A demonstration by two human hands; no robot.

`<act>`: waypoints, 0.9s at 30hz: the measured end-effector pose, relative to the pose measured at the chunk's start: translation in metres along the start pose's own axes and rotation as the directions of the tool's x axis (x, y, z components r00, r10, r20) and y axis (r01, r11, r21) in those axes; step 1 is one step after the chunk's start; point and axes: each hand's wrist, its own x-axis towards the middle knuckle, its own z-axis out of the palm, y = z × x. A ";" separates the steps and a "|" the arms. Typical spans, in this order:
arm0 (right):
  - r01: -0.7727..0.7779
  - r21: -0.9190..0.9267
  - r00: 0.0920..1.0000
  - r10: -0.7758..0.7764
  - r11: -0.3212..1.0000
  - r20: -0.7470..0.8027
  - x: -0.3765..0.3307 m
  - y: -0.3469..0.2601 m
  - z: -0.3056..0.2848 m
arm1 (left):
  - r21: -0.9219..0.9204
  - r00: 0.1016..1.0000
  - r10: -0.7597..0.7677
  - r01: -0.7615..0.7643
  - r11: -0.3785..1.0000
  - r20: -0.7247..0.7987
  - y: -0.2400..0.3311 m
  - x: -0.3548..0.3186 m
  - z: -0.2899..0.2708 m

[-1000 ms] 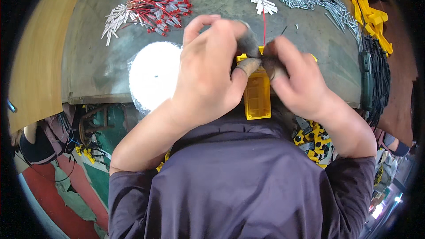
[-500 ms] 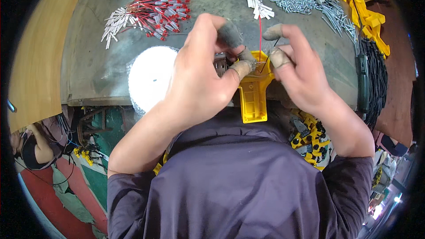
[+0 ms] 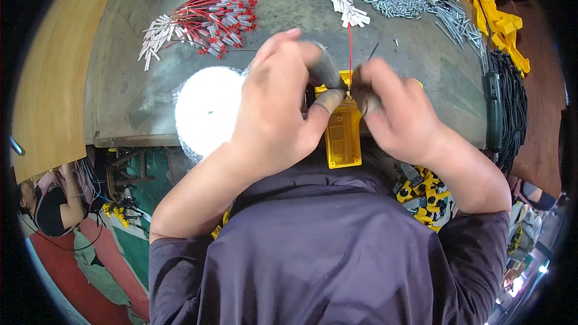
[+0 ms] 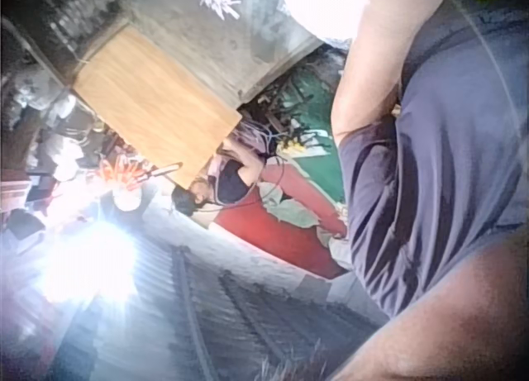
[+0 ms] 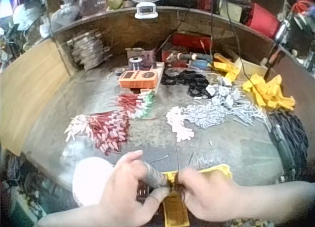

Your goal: Soldering wires and assembling components into a yellow plastic device housing.

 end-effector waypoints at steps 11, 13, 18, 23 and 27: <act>-0.164 0.049 0.965 0.170 0.985 -0.202 0.012 0.018 0.001 | 0.411 0.961 0.241 -0.276 0.869 0.136 0.024 -0.017 0.002; -0.269 0.123 0.952 0.283 0.955 -0.117 0.014 0.019 0.002 | 0.451 0.961 0.193 -0.264 0.853 0.197 0.020 -0.016 0.010; -0.255 0.502 0.930 0.351 0.826 -0.105 0.007 0.025 0.004 | 0.442 0.958 0.068 -0.192 0.876 0.280 0.026 -0.010 0.011; -0.296 0.658 0.885 0.458 0.692 -0.083 -0.005 0.002 0.003 | 0.058 0.976 -0.211 0.208 0.976 0.054 0.019 -0.018 0.008; -0.300 0.559 0.913 0.403 0.773 -0.068 -0.016 -0.007 0.015 | -0.291 0.897 -0.440 0.428 0.856 0.023 0.019 -0.012 0.008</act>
